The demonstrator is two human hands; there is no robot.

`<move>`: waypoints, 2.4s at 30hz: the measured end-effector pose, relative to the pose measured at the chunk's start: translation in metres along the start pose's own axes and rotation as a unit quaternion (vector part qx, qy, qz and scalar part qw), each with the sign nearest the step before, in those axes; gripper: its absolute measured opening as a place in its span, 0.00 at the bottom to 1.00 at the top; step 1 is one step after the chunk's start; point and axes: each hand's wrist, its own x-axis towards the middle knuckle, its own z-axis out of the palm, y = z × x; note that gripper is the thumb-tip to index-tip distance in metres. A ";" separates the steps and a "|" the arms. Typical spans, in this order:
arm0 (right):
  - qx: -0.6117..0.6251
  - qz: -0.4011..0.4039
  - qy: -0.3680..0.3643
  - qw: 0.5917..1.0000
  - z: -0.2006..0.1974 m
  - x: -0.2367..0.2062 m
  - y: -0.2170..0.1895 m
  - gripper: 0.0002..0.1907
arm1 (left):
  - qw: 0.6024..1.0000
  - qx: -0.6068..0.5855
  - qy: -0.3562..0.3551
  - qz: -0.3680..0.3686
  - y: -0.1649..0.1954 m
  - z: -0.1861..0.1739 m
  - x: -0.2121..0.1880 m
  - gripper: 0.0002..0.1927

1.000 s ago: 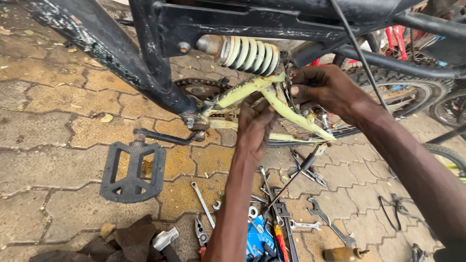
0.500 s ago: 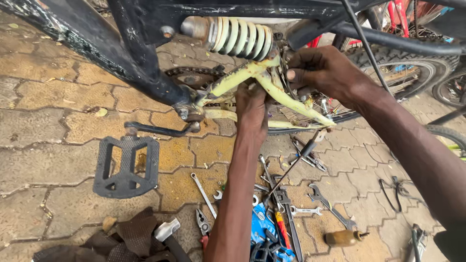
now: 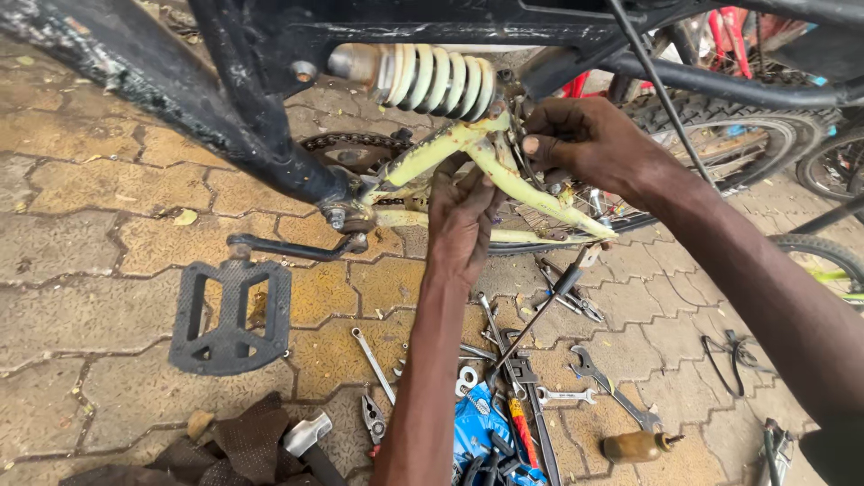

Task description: The person repairs a bicycle lying on paved ground, using pliers and wrenches to loosen and adjust bolts near the rear wheel and derailleur area. They pick up and set down hand tools from a cloth on the ground, work on the frame by hand, and handle small fasteners while tightening components.

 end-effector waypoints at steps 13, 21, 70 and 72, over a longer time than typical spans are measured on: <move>-0.006 -0.002 0.000 1.000 -0.003 0.000 -0.004 0.13 | 0.991 -0.062 -0.111 0.042 0.007 0.006 0.003 0.16; 0.009 0.019 0.004 1.000 -0.002 -0.002 -0.005 0.12 | 0.999 -0.016 -0.036 -0.003 0.008 -0.001 0.005 0.24; -0.001 -0.019 -0.006 1.000 -0.005 -0.004 0.000 0.11 | 0.992 0.056 0.081 0.083 0.006 0.027 -0.009 0.12; 0.014 -0.035 -0.011 0.999 -0.006 -0.003 0.002 0.11 | 0.989 -0.129 0.062 0.037 -0.004 0.028 -0.010 0.13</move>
